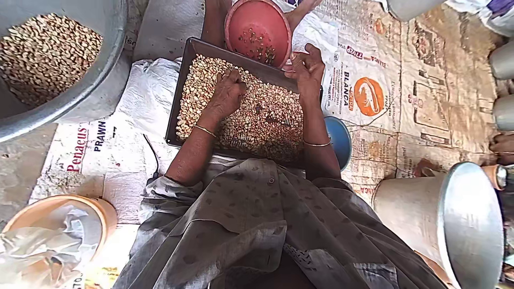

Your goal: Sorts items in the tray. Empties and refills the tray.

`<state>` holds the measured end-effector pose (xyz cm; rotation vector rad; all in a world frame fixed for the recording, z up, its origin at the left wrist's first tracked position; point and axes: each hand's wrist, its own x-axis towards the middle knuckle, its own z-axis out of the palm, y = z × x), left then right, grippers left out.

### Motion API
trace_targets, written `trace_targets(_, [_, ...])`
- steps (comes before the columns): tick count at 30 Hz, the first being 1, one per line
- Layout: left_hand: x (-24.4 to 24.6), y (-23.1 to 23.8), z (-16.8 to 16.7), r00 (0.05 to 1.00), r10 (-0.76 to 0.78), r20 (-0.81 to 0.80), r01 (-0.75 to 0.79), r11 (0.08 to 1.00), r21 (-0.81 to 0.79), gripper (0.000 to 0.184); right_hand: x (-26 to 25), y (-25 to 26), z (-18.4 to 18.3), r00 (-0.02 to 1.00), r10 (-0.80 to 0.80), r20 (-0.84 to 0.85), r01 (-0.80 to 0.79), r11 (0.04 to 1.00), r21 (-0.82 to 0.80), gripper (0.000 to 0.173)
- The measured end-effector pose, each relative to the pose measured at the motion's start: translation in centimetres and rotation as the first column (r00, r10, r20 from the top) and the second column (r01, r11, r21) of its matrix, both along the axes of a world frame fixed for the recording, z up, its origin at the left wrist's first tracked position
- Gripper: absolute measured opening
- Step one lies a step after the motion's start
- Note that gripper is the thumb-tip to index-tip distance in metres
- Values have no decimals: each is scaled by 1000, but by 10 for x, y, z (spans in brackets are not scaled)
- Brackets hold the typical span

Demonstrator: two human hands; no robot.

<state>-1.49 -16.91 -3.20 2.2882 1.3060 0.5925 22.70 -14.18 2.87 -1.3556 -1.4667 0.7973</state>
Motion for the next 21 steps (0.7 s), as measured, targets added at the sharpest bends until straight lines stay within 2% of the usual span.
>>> trace_targets(1, [0,0,0,1000,1,2,-1,1000,-4,15,5,3,-2,998,-22,54,23,1000,-12,39])
trace_targets(2, [0,0,1,1000,3,1,-3,1000,-3,14,10,2,-7,971,-9,238,17,999,-33,35])
trace_targets(3, [-1,1,1,1000,2,6,-2,1000,3,14,13,-3,-13,882,45,470,-16,998,-65,33])
trace_targets(4, [-1,2,1,1000,1,10,-1,1000,2,14,15,-12,-18,744,125,656,-64,991,-116,31])
trace_targets(5, [-1,1,1,1000,1,11,-1,1000,-1,14,19,-22,-26,609,198,768,-96,980,-177,32])
trace_targets(6, [-1,0,2,1000,3,6,-3,1000,-10,15,24,-31,-36,521,246,817,-93,968,-232,38])
trace_targets(8, [0,0,3,1000,3,4,-3,1000,-23,17,40,-48,-48,459,251,852,-22,962,-272,42])
trace_targets(10, [-1,0,3,1000,-5,19,5,1000,-15,17,51,-66,-43,470,241,849,63,950,-305,35])
trace_targets(12, [-1,0,4,1000,-7,19,7,1000,-23,17,60,-86,-38,519,297,801,66,921,-385,29])
trace_targets(15, [-1,2,3,1000,-2,15,3,1000,-21,16,65,-107,-30,679,471,563,-199,856,-477,19])
trace_targets(17, [-1,2,0,1000,-4,31,5,1000,-8,16,57,-110,-21,745,527,410,-327,823,-464,17])
trace_targets(19, [-1,1,1,1000,-1,25,1,1000,-9,16,46,-98,-14,753,455,475,-282,876,-391,22])
trace_targets(21, [-1,2,1,1000,-1,6,1,1000,-11,15,37,-75,-23,749,350,563,-246,935,-255,23])
